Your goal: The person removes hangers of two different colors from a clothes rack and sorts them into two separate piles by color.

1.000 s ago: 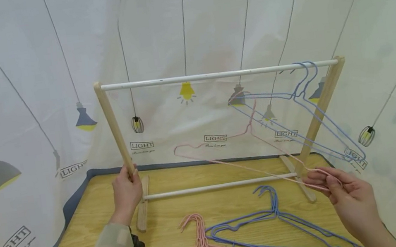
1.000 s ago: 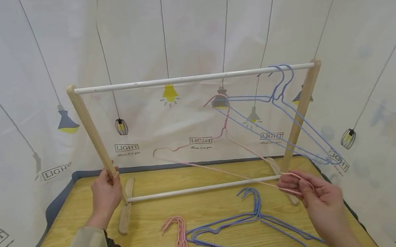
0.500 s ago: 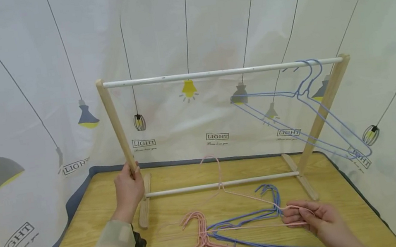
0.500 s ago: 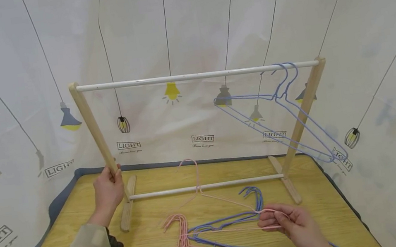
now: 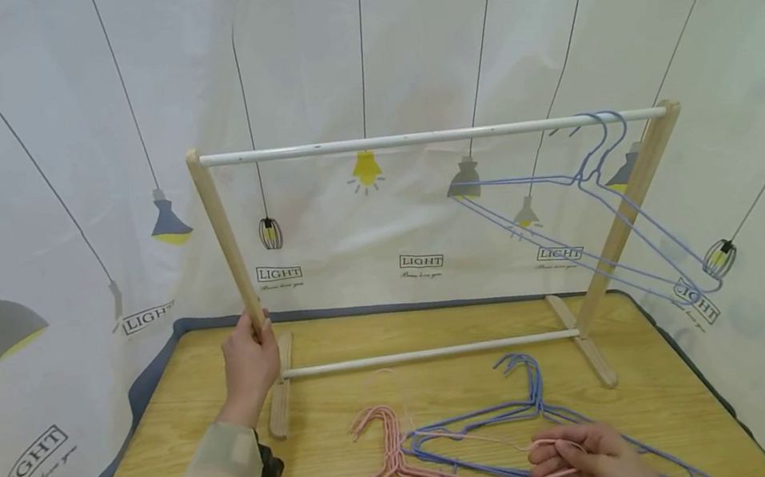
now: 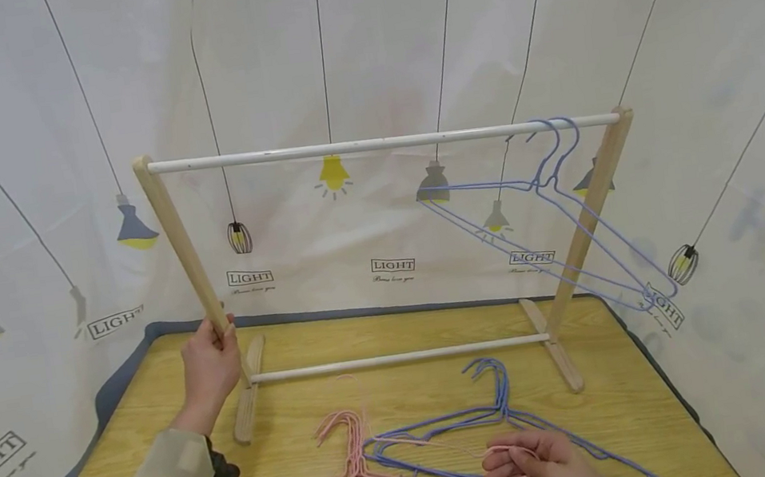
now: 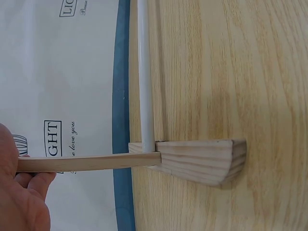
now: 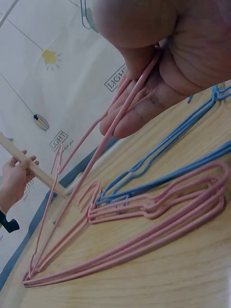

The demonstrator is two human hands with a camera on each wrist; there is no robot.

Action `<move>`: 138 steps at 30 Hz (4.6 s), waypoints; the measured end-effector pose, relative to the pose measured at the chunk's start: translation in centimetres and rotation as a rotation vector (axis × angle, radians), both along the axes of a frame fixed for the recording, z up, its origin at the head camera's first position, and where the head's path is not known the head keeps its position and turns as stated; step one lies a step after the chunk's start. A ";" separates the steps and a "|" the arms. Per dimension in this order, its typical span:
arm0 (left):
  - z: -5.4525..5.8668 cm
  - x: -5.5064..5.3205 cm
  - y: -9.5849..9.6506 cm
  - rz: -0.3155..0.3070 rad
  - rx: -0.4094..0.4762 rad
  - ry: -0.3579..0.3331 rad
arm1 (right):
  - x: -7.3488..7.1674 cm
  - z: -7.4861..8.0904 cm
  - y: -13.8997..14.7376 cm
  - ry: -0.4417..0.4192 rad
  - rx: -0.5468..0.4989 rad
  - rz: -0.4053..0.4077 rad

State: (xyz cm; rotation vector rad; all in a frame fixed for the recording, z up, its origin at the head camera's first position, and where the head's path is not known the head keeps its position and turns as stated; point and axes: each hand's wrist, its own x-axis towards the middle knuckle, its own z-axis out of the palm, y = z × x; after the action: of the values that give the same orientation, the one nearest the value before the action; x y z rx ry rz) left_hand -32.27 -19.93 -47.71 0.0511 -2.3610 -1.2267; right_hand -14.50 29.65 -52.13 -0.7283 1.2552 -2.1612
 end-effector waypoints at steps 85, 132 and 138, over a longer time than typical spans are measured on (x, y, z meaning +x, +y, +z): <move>0.1 0.0 0.2 0.019 0.004 -0.004 | -5.5 11.6 9.4 0.188 0.015 -1.234; 0.1 0.1 0.1 0.013 0.002 -0.032 | -1.3 16.8 4.5 0.325 -0.273 -1.121; 0.1 0.2 0.0 0.008 -0.003 -0.029 | -0.1 16.2 5.2 0.373 -0.303 -1.039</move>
State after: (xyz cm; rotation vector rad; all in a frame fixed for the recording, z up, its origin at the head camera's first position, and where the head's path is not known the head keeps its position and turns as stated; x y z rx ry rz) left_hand -32.10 -19.88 -47.65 0.0787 -2.3852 -1.2268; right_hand -14.57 34.81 -35.91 -0.6921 1.7764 -3.2078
